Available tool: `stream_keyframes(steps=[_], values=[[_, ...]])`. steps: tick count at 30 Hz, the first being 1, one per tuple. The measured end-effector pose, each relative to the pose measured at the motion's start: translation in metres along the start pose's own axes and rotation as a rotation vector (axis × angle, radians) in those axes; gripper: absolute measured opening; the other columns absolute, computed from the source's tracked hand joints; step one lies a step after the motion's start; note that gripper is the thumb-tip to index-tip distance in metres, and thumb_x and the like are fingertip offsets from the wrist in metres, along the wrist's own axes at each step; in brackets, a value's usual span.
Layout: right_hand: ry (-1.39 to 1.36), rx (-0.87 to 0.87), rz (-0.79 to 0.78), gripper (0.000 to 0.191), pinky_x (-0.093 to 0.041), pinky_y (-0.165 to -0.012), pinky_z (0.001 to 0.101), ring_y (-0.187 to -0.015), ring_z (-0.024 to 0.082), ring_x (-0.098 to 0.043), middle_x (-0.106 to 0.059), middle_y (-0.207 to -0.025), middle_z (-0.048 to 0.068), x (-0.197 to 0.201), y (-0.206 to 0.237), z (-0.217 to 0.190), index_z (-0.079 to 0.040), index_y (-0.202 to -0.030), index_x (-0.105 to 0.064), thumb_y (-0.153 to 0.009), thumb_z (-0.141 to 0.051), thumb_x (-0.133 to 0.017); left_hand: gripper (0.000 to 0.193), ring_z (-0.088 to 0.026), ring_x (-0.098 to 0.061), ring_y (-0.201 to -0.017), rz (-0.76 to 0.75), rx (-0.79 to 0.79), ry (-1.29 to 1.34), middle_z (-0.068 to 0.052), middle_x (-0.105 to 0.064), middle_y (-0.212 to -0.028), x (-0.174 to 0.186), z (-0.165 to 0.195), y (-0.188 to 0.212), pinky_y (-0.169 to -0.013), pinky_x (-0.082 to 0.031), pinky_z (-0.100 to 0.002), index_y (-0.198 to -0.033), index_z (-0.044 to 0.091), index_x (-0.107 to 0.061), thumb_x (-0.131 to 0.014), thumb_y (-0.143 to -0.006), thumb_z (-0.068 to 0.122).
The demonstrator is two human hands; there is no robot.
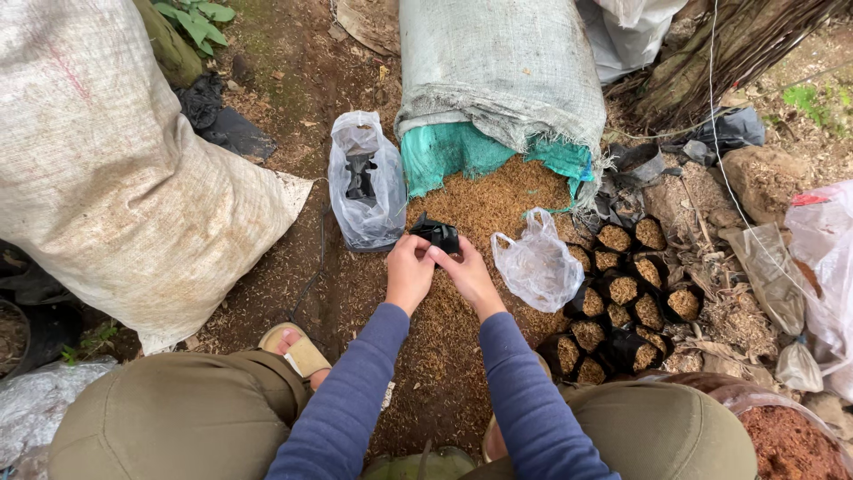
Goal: The person fills small black plastic nursery pots with soil from a large sack using a white plastic bag as a scoop. They then place the filled pots on the ground next to other completed pots.
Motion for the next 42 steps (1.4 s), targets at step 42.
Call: stream_keyframes(steps=[42], values=[[0.229, 0.556, 0.238, 0.013, -0.062, -0.075, 0.0321, -0.088, 0.022, -0.076, -0.072, -0.1, 0.012, -0.046, 0.034, -0.07, -0.001, -0.101, -0.067, -0.089, 0.004, -0.067, 0.031, -0.044, -0.064, -0.101, 0.156, -0.145, -0.199, -0.02, -0.062, -0.108, 0.036, 0.042, -0.003, -0.087, -0.054, -0.048, -0.109, 0.0, -0.061, -0.064, -0.079, -0.006]])
Point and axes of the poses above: each hand's wrist, its own y-axis away from the middle knuckle, its own x-axis out of the back of the hand, z = x × y, the point moved 2 cm from there along -y, towards the middle knuckle
